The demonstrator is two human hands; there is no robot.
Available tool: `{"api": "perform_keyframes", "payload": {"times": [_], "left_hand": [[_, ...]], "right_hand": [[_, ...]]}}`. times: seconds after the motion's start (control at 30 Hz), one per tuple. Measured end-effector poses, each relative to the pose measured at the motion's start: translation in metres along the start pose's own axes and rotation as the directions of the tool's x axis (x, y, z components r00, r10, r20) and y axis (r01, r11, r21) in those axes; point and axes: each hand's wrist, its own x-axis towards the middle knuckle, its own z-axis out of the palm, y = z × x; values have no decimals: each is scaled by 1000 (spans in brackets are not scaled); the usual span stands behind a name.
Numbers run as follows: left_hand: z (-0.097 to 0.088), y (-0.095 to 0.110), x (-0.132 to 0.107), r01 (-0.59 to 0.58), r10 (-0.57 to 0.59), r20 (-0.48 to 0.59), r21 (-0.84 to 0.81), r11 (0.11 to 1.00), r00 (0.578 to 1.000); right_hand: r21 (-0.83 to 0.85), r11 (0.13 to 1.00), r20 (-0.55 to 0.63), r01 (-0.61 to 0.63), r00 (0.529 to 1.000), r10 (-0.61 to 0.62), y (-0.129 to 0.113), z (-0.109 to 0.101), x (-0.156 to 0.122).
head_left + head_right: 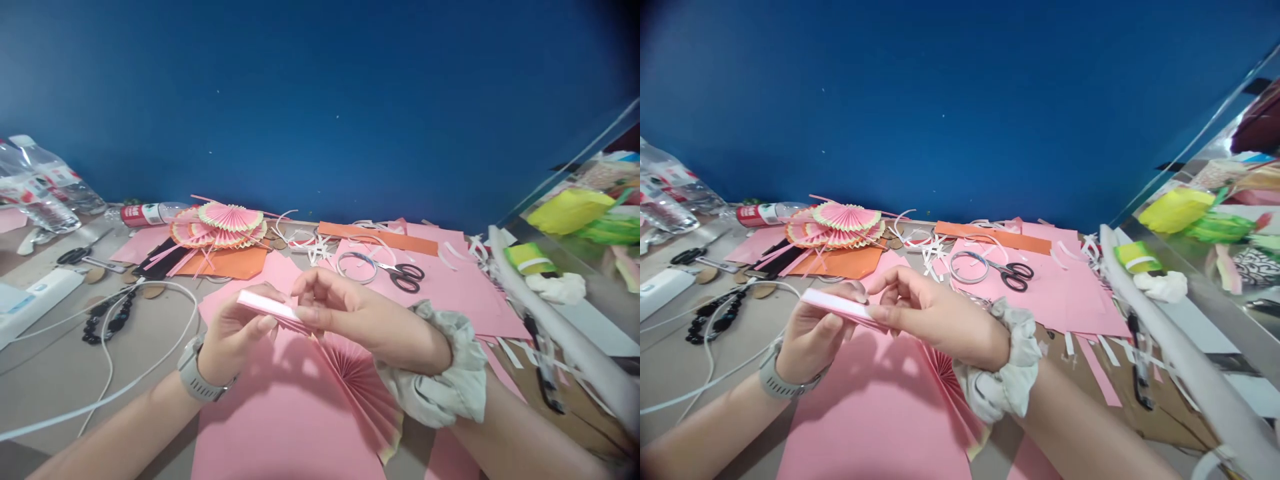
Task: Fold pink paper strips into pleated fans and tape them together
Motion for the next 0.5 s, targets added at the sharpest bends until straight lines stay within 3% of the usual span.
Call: {"api": "perform_keyframes", "payload": {"times": [0.2,0.37,0.5], "left_hand": [[27,39,12,-21,21,0,-19,1000,1000],[57,62,33,74,-72,15,-180,981,997],[77,82,54,138,-121,80,-270,953,989]], "right_hand": [[128,987,38,95,994,-101,-24,3,-18],[217,948,-49,233,972,-228,-39,2,-29],[189,913,-144,361,930,-338,-49,4,-38]]}}
